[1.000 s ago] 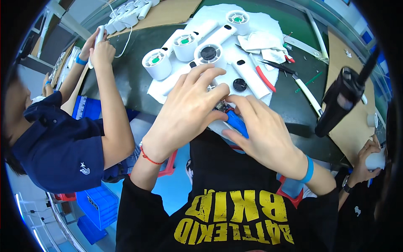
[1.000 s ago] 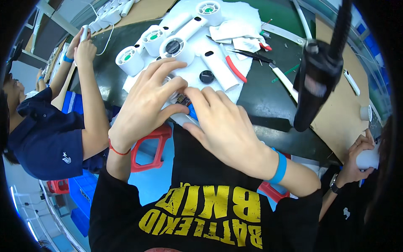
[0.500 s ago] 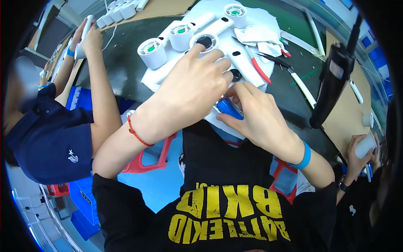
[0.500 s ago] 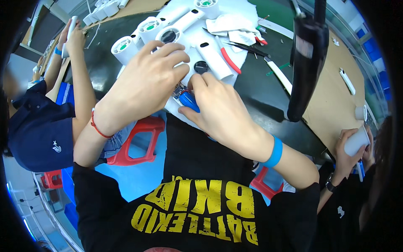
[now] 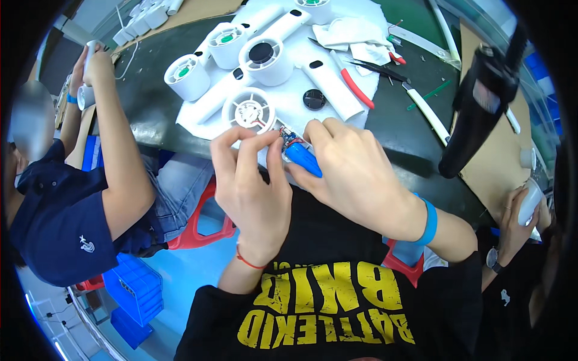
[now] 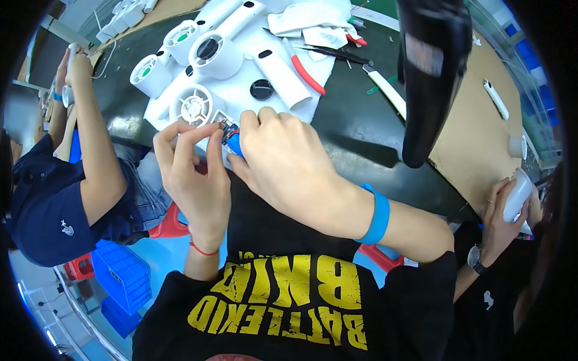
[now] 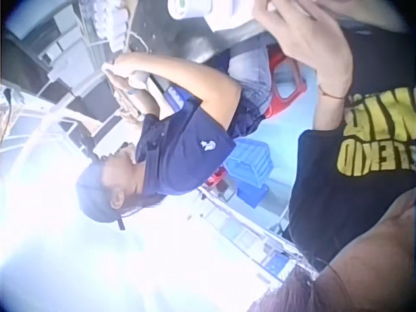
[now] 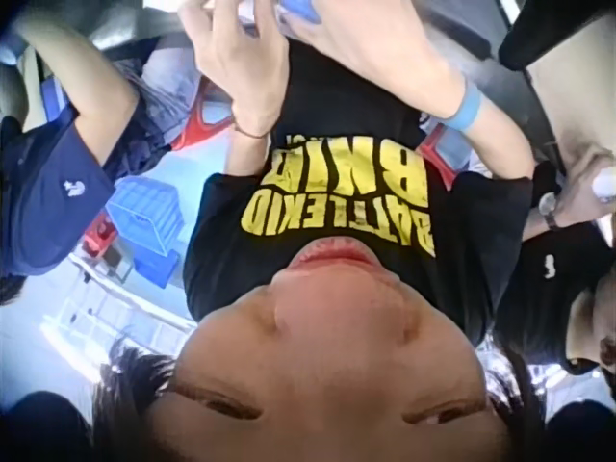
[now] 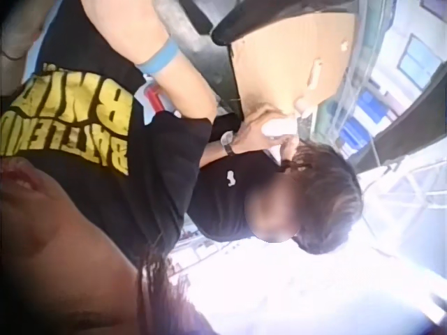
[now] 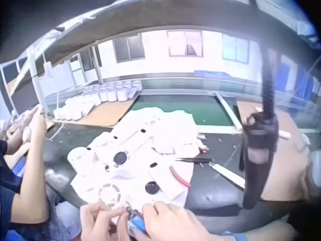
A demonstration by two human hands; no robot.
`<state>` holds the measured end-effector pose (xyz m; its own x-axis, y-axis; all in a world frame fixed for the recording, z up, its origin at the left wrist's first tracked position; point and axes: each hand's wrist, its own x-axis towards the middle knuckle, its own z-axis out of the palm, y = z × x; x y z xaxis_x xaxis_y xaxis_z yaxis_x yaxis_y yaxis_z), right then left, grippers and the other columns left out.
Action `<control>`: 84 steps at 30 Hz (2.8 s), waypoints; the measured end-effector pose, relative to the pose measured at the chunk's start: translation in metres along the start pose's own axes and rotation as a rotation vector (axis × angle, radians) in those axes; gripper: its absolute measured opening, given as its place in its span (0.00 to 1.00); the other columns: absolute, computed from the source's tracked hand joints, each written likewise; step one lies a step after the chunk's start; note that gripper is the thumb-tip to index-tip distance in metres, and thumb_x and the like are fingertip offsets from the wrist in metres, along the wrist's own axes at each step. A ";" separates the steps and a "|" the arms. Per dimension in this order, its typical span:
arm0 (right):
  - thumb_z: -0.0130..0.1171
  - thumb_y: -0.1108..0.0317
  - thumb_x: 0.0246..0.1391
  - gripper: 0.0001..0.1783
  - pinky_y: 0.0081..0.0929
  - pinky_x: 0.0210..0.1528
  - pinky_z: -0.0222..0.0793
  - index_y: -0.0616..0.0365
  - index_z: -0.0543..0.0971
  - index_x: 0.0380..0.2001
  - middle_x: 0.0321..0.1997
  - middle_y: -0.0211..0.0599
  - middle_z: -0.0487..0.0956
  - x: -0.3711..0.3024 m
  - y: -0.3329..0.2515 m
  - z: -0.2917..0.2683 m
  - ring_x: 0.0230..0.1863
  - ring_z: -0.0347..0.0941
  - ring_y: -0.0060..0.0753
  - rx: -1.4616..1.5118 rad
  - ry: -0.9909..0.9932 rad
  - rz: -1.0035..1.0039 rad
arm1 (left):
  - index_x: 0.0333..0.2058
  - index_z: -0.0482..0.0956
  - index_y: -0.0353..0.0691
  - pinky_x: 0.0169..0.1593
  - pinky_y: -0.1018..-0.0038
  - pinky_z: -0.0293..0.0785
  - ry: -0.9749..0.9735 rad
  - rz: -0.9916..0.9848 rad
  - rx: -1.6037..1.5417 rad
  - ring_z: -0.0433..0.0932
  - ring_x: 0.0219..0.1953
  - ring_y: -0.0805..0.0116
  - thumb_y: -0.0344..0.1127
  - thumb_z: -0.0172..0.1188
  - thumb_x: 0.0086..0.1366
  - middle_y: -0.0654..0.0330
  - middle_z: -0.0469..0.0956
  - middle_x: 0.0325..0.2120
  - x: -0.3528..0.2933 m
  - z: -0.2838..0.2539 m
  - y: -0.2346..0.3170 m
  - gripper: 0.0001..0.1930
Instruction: Assembling components of handheld rechargeable fans at a manual assembly station.
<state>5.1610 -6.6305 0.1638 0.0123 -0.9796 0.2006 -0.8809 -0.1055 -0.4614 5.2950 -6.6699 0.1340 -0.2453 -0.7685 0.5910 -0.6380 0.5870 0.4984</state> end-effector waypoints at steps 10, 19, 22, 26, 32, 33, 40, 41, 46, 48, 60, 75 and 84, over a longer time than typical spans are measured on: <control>0.66 0.63 0.46 0.16 0.35 0.32 0.71 0.64 0.74 0.31 0.26 0.44 0.74 -0.010 -0.003 0.008 0.29 0.74 0.46 -0.055 0.039 -0.067 | 0.41 0.81 0.38 0.23 0.83 0.54 0.155 -0.165 -0.297 0.58 0.19 0.82 0.18 0.62 0.56 0.64 0.66 0.31 -0.030 0.018 -0.009 0.14; 0.67 0.62 0.43 0.33 0.32 0.52 0.71 0.67 0.71 0.52 0.55 0.51 0.69 -0.069 -0.038 -0.005 0.54 0.68 0.47 -0.193 -0.084 -0.105 | 0.36 0.80 0.36 0.27 0.81 0.67 0.049 -0.154 -0.270 0.73 0.25 0.75 0.22 0.63 0.57 0.60 0.76 0.33 -0.009 0.005 -0.013 0.08; 0.68 0.61 0.45 0.29 0.35 0.53 0.71 0.64 0.75 0.49 0.54 0.51 0.71 -0.078 -0.041 -0.001 0.55 0.68 0.48 -0.067 -0.073 -0.094 | 0.36 0.80 0.35 0.24 0.83 0.68 0.095 -0.157 -0.293 0.75 0.27 0.76 0.22 0.62 0.58 0.60 0.76 0.33 -0.006 0.007 -0.014 0.07; 0.68 0.68 0.44 0.26 0.36 0.49 0.72 0.63 0.76 0.48 0.50 0.48 0.74 -0.071 -0.036 -0.002 0.50 0.72 0.47 0.180 0.123 0.072 | 0.35 0.80 0.35 0.26 0.83 0.69 0.090 -0.128 -0.322 0.75 0.26 0.76 0.21 0.64 0.55 0.60 0.77 0.30 -0.003 0.005 -0.012 0.08; 0.65 0.75 0.46 0.17 0.30 0.38 0.72 0.63 0.78 0.43 0.38 0.46 0.79 -0.013 -0.014 0.014 0.35 0.77 0.43 0.398 0.316 0.104 | 0.35 0.81 0.37 0.28 0.79 0.70 0.052 -0.107 -0.320 0.77 0.28 0.71 0.20 0.65 0.53 0.60 0.79 0.29 -0.005 0.000 -0.022 0.11; 0.64 0.75 0.47 0.14 0.28 0.36 0.72 0.62 0.79 0.40 0.36 0.44 0.79 -0.006 -0.013 0.020 0.34 0.77 0.40 0.419 0.330 0.086 | 0.37 0.81 0.38 0.28 0.78 0.71 0.029 -0.085 -0.335 0.78 0.28 0.69 0.20 0.65 0.53 0.60 0.80 0.30 -0.004 -0.002 -0.025 0.12; 0.65 0.76 0.46 0.10 0.24 0.33 0.70 0.62 0.80 0.35 0.30 0.39 0.78 0.009 -0.014 0.031 0.31 0.76 0.32 0.395 0.321 0.103 | 0.37 0.81 0.34 0.25 0.86 0.70 0.044 -0.013 -0.374 0.76 0.25 0.79 0.17 0.63 0.54 0.60 0.78 0.30 -0.003 -0.005 -0.034 0.11; 0.65 0.76 0.46 0.10 0.24 0.33 0.70 0.62 0.80 0.35 0.30 0.39 0.78 0.010 -0.013 0.031 0.31 0.76 0.32 0.397 0.317 0.096 | 0.37 0.81 0.36 0.27 0.81 0.71 0.029 -0.003 -0.379 0.77 0.26 0.73 0.18 0.63 0.53 0.59 0.78 0.30 -0.001 -0.007 -0.034 0.12; 0.65 0.76 0.46 0.08 0.22 0.32 0.68 0.61 0.80 0.33 0.29 0.37 0.78 0.011 -0.005 0.033 0.29 0.74 0.29 0.394 0.304 0.078 | 0.35 0.82 0.41 0.27 0.76 0.71 -0.082 0.279 -0.191 0.77 0.24 0.69 0.24 0.67 0.51 0.62 0.77 0.28 0.017 -0.017 -0.047 0.11; 0.64 0.76 0.46 0.08 0.22 0.32 0.67 0.61 0.80 0.33 0.28 0.37 0.78 0.011 -0.007 0.032 0.29 0.74 0.29 0.410 0.300 0.092 | 0.33 0.82 0.42 0.26 0.76 0.71 -0.088 0.328 -0.163 0.77 0.24 0.69 0.26 0.67 0.49 0.63 0.77 0.28 0.024 -0.023 -0.052 0.11; 0.63 0.76 0.48 0.08 0.24 0.31 0.69 0.61 0.80 0.35 0.29 0.37 0.78 0.010 -0.009 0.034 0.29 0.76 0.32 0.375 0.289 0.067 | 0.33 0.83 0.42 0.25 0.77 0.69 -0.132 0.524 -0.066 0.74 0.23 0.73 0.22 0.62 0.40 0.66 0.77 0.29 0.035 -0.027 -0.067 0.17; 0.56 0.67 0.54 0.08 0.35 0.46 0.69 0.54 0.80 0.37 0.37 0.39 0.77 0.034 0.097 -0.031 0.46 0.72 0.44 -0.494 0.291 0.201 | 0.31 0.79 0.42 0.24 0.76 0.69 -0.135 0.284 -0.187 0.75 0.21 0.70 0.26 0.67 0.50 0.64 0.75 0.27 0.021 -0.018 -0.059 0.09; 0.47 0.69 0.63 0.13 0.28 0.44 0.69 0.59 0.76 0.47 0.41 0.40 0.79 0.045 0.102 -0.044 0.38 0.76 0.38 -0.435 0.381 0.110 | 0.35 0.81 0.38 0.21 0.80 0.66 -0.093 0.011 -0.341 0.72 0.19 0.77 0.27 0.69 0.52 0.63 0.75 0.28 0.009 -0.017 -0.056 0.11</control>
<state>5.0512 -6.6781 0.1641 -0.1905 -0.8419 0.5049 -0.9815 0.1521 -0.1167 5.3406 -6.7054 0.1223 -0.3258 -0.7726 0.5450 -0.3582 0.6343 0.6851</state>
